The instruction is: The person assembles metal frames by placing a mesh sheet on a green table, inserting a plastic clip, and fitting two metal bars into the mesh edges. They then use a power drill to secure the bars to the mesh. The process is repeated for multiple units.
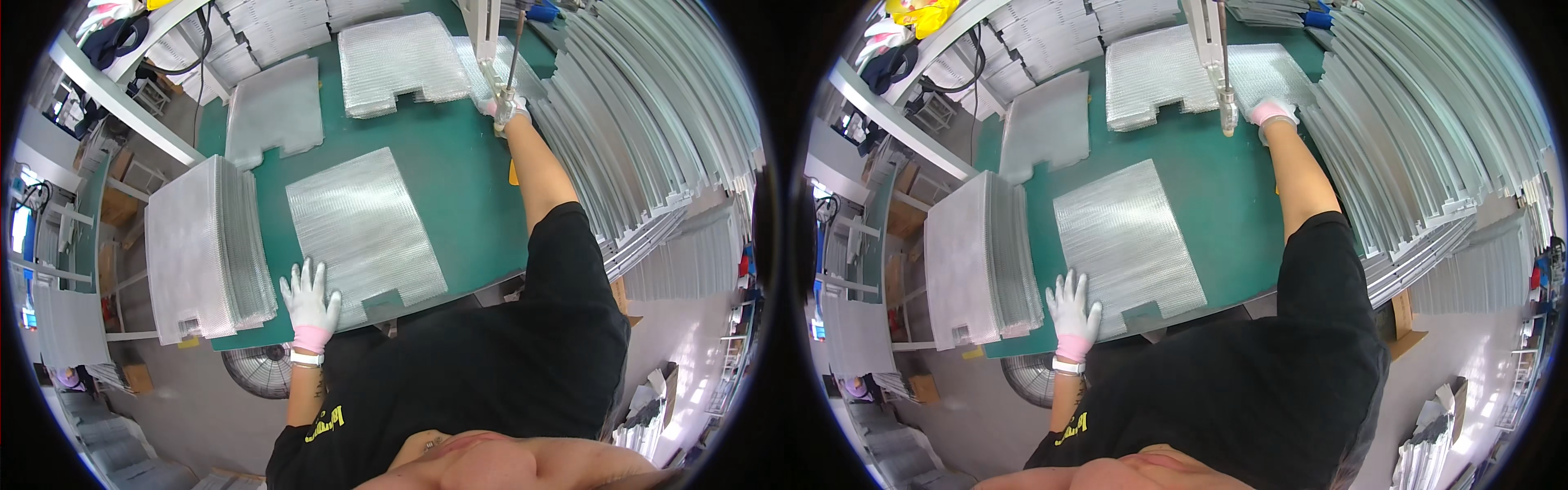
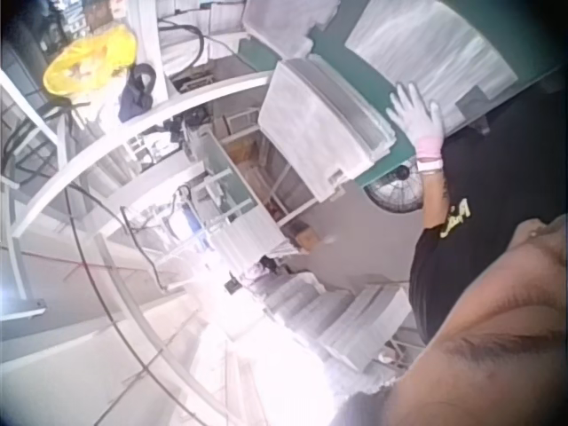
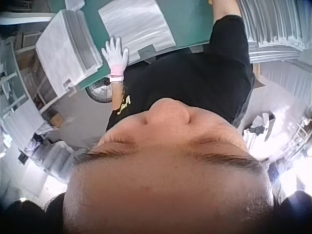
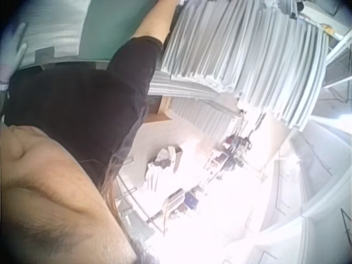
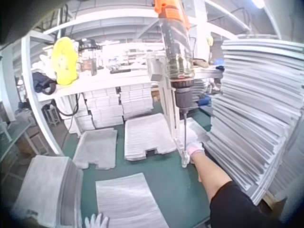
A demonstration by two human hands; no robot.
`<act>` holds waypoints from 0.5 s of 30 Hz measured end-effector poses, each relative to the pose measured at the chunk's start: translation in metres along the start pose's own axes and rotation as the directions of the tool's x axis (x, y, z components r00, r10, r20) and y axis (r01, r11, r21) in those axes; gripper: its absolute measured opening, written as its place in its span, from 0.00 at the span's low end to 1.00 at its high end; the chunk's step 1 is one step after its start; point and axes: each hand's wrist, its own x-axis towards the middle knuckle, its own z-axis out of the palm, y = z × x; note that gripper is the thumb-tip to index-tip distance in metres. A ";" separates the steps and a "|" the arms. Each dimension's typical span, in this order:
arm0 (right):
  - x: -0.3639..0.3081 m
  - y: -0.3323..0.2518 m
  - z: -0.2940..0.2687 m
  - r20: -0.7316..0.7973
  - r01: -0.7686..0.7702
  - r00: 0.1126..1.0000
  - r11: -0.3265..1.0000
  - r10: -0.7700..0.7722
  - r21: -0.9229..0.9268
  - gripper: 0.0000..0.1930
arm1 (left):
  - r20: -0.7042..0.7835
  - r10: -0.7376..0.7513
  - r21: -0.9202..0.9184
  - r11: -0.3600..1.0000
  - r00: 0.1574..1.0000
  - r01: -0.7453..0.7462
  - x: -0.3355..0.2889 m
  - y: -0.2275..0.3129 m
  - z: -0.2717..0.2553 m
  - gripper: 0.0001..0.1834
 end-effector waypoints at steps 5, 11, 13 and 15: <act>0.063 0.036 0.042 -0.035 0.011 0.999 0.993 -0.007 0.121 0.31 | 0.004 0.046 -0.043 0.998 0.999 -0.046 0.010 0.004 -0.002 0.35; 0.026 0.007 0.000 -0.105 -0.008 0.994 0.992 0.021 0.124 0.38 | 0.000 0.026 -0.055 0.998 1.000 -0.025 0.006 0.002 -0.001 0.36; 0.015 -0.004 -0.020 -0.156 -0.011 0.987 0.993 0.029 0.117 0.36 | 0.002 0.023 -0.053 0.998 1.000 -0.023 0.006 0.002 -0.001 0.36; 0.016 -0.007 -0.044 -0.356 0.136 0.928 0.989 -0.109 0.050 0.33 | 0.002 0.031 -0.053 0.998 1.000 -0.031 0.007 0.002 0.000 0.36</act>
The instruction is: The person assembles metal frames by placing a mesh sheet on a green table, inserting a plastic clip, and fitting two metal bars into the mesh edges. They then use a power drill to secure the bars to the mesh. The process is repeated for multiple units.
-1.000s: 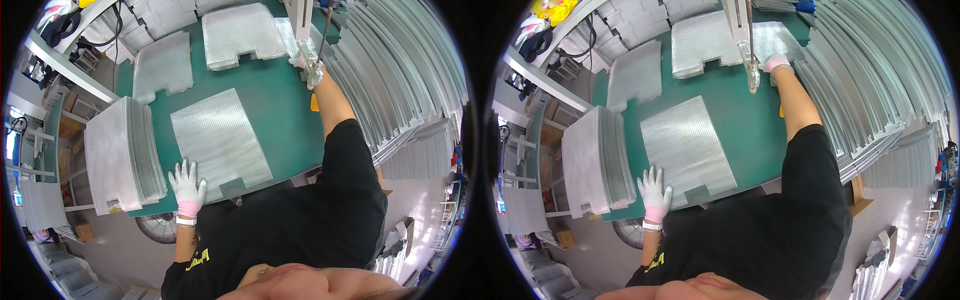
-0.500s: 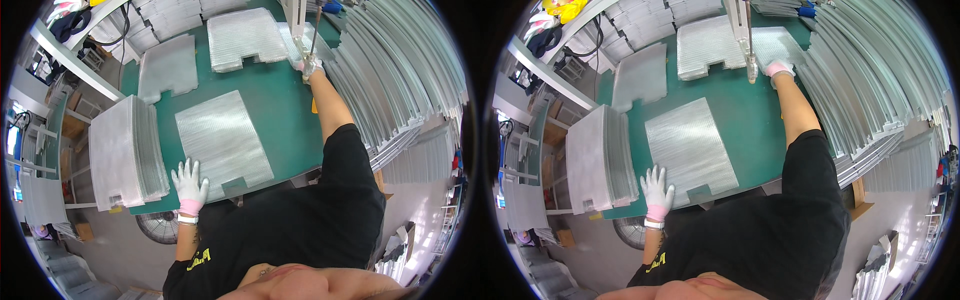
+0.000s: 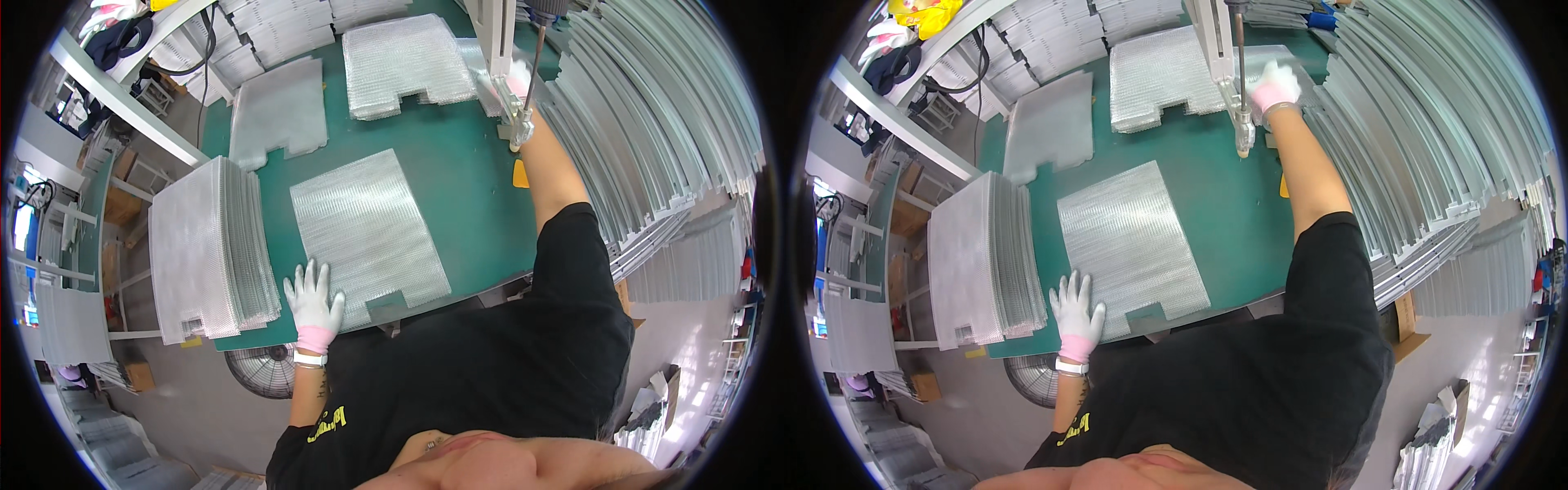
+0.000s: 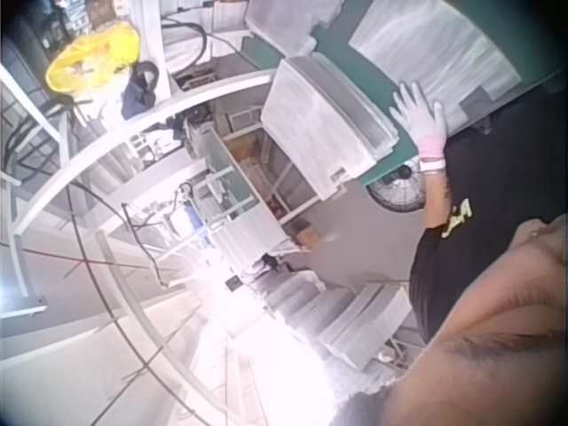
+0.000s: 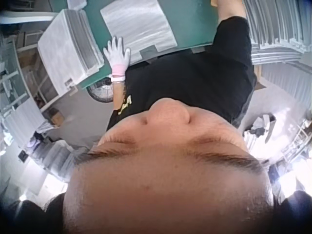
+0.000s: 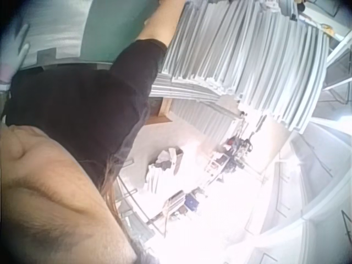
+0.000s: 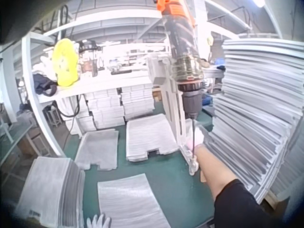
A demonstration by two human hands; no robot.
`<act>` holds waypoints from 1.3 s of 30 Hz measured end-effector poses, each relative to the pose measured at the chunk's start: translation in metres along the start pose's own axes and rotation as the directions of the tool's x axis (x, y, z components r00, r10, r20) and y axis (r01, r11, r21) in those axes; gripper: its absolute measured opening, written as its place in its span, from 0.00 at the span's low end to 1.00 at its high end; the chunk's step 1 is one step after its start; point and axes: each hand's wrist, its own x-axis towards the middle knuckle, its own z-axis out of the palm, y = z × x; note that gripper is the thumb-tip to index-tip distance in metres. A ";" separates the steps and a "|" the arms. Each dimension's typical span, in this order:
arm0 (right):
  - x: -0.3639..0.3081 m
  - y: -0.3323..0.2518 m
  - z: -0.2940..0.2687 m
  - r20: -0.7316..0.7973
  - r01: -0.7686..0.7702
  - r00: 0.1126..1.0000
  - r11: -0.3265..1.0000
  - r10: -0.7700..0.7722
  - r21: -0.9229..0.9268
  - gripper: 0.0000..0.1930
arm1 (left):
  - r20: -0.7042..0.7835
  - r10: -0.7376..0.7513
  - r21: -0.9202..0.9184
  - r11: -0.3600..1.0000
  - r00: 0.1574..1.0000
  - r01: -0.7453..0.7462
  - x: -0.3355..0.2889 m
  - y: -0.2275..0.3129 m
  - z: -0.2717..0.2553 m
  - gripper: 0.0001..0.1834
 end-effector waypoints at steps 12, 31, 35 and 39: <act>-0.017 -0.027 -0.113 -0.635 0.522 0.571 0.827 -0.521 -0.210 0.30 | 0.050 -0.010 -0.132 0.991 0.999 0.017 0.011 -0.009 -0.013 0.36; -0.117 -0.044 -0.097 -0.526 0.510 0.768 0.148 0.366 0.847 0.36 | -0.109 0.095 -0.105 0.989 0.989 -0.107 0.032 -0.010 -0.001 0.27; -0.050 0.021 -0.047 0.123 -0.079 0.991 -0.511 0.053 0.856 0.22 | -0.175 0.142 -0.133 0.977 0.974 -0.166 0.036 -0.004 0.007 0.27; -0.088 -0.035 -0.102 0.011 0.009 0.999 -0.377 0.052 0.926 0.17 | -0.208 0.101 -0.138 0.982 0.973 -0.131 0.030 -0.008 0.010 0.26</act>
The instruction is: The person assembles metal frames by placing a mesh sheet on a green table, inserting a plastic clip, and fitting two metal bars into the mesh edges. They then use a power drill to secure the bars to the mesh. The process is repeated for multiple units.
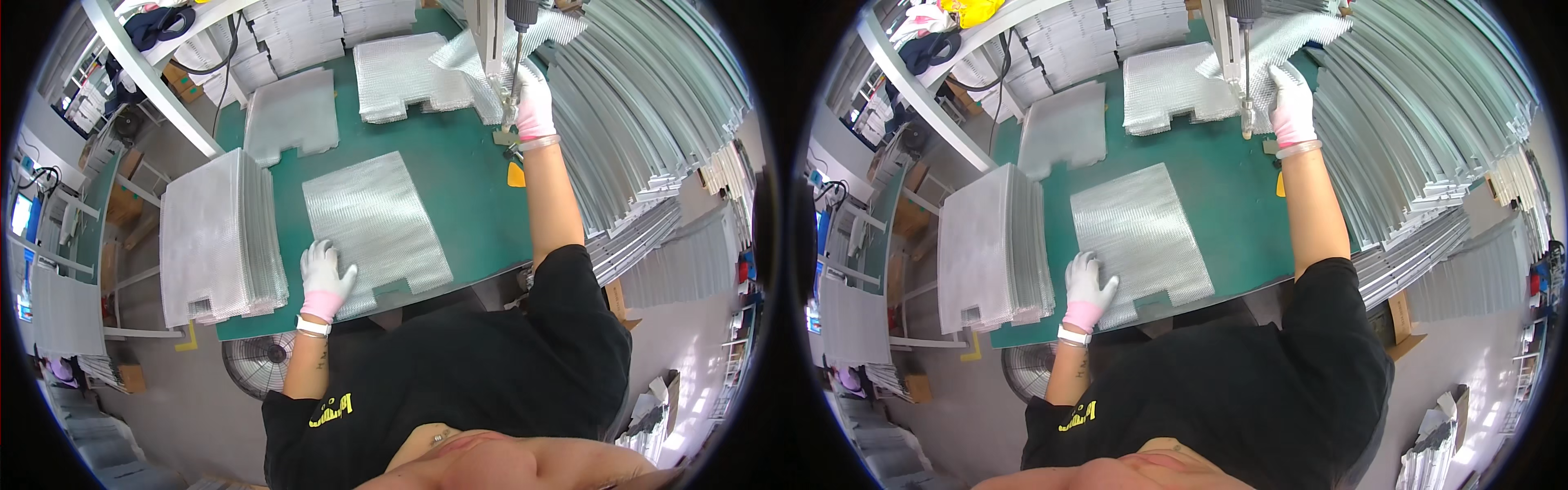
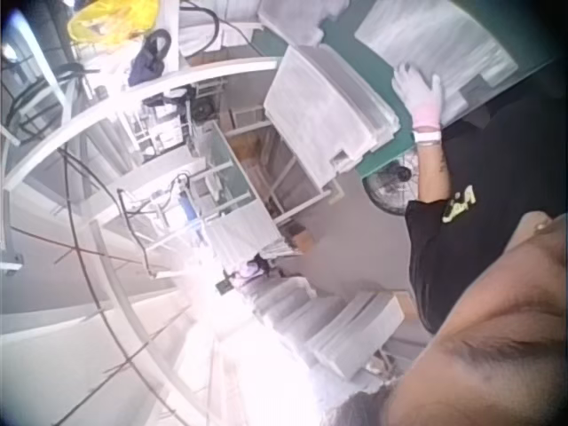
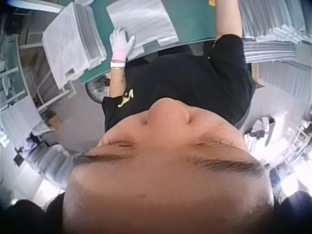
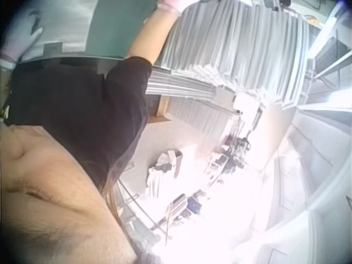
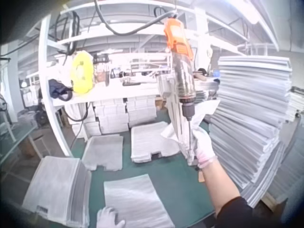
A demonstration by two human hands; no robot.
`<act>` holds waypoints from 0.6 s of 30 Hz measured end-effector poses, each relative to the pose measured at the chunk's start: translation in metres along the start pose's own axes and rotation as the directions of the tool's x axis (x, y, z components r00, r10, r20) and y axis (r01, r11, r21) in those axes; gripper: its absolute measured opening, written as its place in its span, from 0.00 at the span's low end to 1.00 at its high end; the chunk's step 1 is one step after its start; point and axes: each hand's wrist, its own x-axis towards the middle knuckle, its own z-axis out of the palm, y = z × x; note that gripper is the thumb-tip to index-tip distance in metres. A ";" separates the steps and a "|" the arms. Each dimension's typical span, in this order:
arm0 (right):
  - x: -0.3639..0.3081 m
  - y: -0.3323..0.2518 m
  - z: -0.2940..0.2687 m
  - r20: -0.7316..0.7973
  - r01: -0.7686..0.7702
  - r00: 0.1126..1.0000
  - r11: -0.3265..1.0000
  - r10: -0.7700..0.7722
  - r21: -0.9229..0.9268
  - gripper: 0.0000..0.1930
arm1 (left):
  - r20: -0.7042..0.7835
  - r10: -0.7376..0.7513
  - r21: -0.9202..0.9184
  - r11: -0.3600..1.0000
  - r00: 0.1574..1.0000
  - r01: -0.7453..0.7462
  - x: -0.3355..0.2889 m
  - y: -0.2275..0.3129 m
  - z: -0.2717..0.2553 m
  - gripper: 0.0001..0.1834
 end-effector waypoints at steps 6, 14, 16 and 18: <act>-0.011 0.008 0.001 0.160 0.131 0.979 0.991 -0.128 -0.008 0.16 | 0.033 0.014 0.008 1.000 0.999 -0.014 0.002 0.002 -0.003 0.26; -0.078 0.038 0.005 0.101 -0.135 0.990 0.908 0.104 0.397 0.16 | 0.035 0.014 0.011 1.000 0.999 -0.014 0.001 -0.002 -0.004 0.25; -0.093 0.048 -0.003 0.110 -0.168 0.985 0.868 0.132 0.468 0.15 | 0.020 0.016 0.016 1.000 1.000 -0.016 0.000 -0.001 -0.005 0.23; -0.125 0.054 0.002 0.158 -0.237 0.970 0.879 0.186 0.415 0.14 | 0.048 -0.001 0.080 0.997 0.999 -0.003 0.001 0.000 -0.010 0.26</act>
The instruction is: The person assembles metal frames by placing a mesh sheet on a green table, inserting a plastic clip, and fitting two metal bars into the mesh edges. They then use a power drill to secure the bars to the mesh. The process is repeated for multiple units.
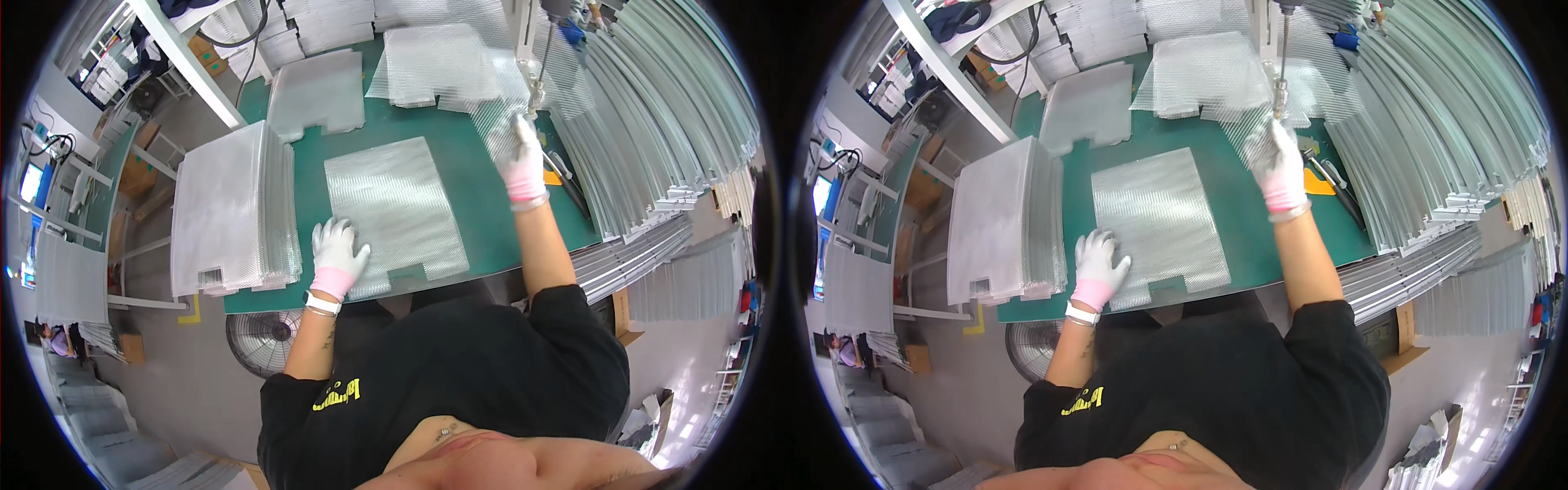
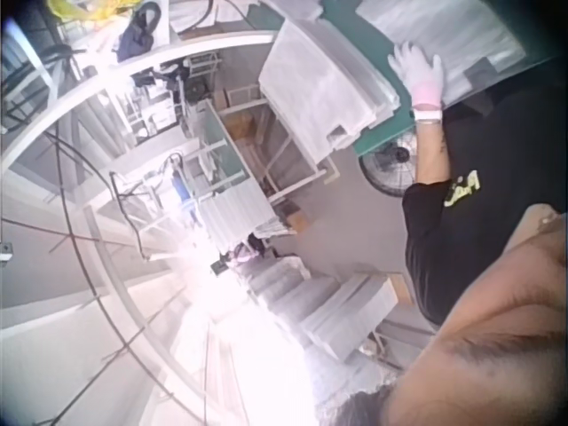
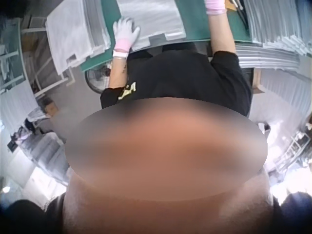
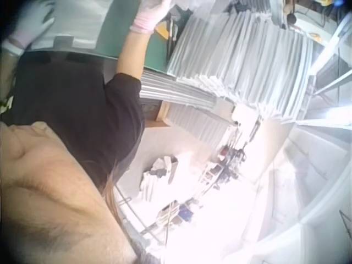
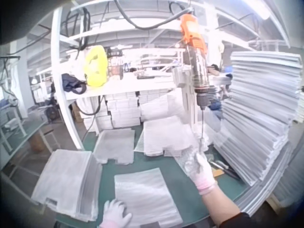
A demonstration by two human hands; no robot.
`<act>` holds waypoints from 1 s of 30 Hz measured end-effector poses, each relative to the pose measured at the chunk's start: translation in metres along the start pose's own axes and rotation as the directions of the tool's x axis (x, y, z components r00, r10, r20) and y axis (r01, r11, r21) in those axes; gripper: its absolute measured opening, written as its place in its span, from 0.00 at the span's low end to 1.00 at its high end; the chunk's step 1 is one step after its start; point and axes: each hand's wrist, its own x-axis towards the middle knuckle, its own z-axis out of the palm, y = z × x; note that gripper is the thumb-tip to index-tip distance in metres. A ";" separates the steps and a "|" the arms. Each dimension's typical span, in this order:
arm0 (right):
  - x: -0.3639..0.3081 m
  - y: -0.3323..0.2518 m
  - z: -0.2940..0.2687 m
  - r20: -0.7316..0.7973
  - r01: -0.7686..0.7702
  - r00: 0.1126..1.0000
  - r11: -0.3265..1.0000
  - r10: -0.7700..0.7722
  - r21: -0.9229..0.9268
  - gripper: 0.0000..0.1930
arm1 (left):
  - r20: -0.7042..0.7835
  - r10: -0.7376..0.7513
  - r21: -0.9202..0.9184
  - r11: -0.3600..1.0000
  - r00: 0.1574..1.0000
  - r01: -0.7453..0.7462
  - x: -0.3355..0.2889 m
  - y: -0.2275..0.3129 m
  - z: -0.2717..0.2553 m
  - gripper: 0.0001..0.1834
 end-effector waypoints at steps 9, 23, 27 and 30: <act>-0.155 0.093 0.021 0.491 0.331 0.845 0.515 0.210 -0.791 0.25 | 0.051 -0.403 -0.980 -0.198 0.914 -0.033 -0.012 0.090 -0.043 0.21; -0.137 -0.011 0.036 -0.110 -0.490 0.855 0.718 0.507 -0.495 0.39 | 0.157 -0.387 -0.971 0.108 0.909 0.214 -0.036 0.042 -0.075 0.30; -0.149 0.002 0.037 0.080 0.117 0.920 -0.072 0.383 -0.991 0.44 | 0.117 -0.469 -0.788 0.493 0.875 0.370 -0.032 0.044 -0.045 0.41; -0.153 0.019 0.017 0.180 0.239 0.931 -0.157 0.317 -0.958 0.43 | -0.145 -0.276 -0.403 0.893 0.950 0.198 -0.032 0.035 -0.024 0.47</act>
